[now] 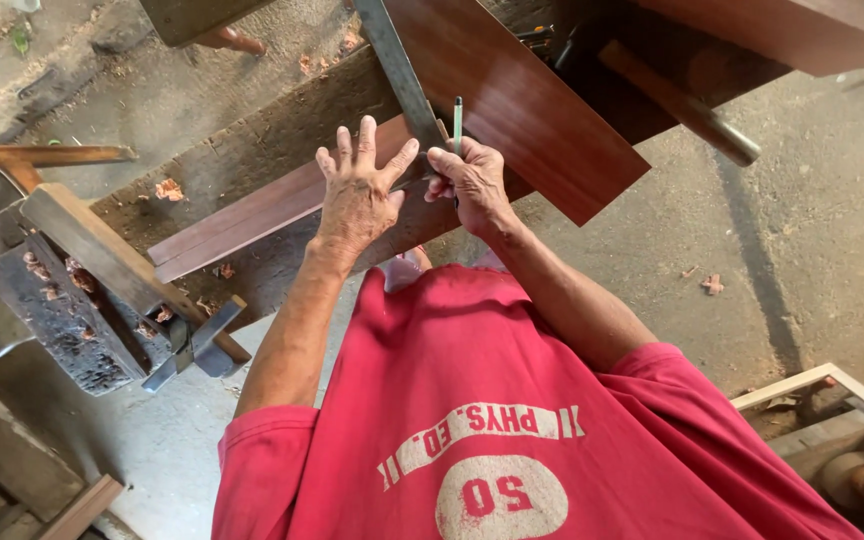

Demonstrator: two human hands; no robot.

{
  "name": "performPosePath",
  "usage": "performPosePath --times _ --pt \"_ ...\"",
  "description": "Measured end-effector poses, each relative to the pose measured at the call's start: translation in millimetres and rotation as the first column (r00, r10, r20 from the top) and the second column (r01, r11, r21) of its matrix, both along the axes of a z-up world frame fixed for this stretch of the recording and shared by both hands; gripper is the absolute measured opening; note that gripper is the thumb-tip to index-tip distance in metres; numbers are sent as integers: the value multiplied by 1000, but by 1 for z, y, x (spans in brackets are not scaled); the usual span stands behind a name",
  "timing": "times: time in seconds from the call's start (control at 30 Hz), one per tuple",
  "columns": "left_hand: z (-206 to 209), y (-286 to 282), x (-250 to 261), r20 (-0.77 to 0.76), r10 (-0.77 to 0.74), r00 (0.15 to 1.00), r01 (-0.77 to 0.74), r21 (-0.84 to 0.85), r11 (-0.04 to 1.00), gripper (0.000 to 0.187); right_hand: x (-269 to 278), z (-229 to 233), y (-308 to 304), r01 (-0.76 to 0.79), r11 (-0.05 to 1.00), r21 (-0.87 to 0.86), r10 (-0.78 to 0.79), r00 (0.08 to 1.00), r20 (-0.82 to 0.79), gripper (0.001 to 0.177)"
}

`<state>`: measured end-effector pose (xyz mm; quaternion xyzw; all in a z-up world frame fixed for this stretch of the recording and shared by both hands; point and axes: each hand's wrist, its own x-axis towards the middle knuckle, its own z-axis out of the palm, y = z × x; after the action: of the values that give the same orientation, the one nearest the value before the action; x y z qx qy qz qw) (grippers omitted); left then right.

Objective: Measuring wooden planks with a tape measure and marking lines with a square and pen.

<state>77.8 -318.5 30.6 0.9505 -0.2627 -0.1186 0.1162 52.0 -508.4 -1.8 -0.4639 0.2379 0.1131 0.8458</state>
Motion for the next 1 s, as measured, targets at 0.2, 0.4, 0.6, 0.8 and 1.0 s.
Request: performPosePath --times 0.2,0.4,0.6,0.8,1.0 --pt "-3 0 0 11 4 1000 -4 17 1000 76 -3 -5 -4 -17 1000 3 17 1000 16 12" --pt "5 -3 2 3 25 1000 -25 -7 1000 74 -24 0 -38 22 976 -215 -20 1000 15 24" --pt "1 -4 -1 6 30 1000 -29 -33 999 70 -55 -33 -90 116 956 -270 -75 984 159 37" --pt "-1 -6 -3 28 20 999 -20 6 1000 71 -51 -12 -87 182 948 -262 -132 971 200 36" --pt "4 -5 1 -24 7 1000 -6 17 1000 69 -47 11 -87 238 778 -581 58 894 444 42"
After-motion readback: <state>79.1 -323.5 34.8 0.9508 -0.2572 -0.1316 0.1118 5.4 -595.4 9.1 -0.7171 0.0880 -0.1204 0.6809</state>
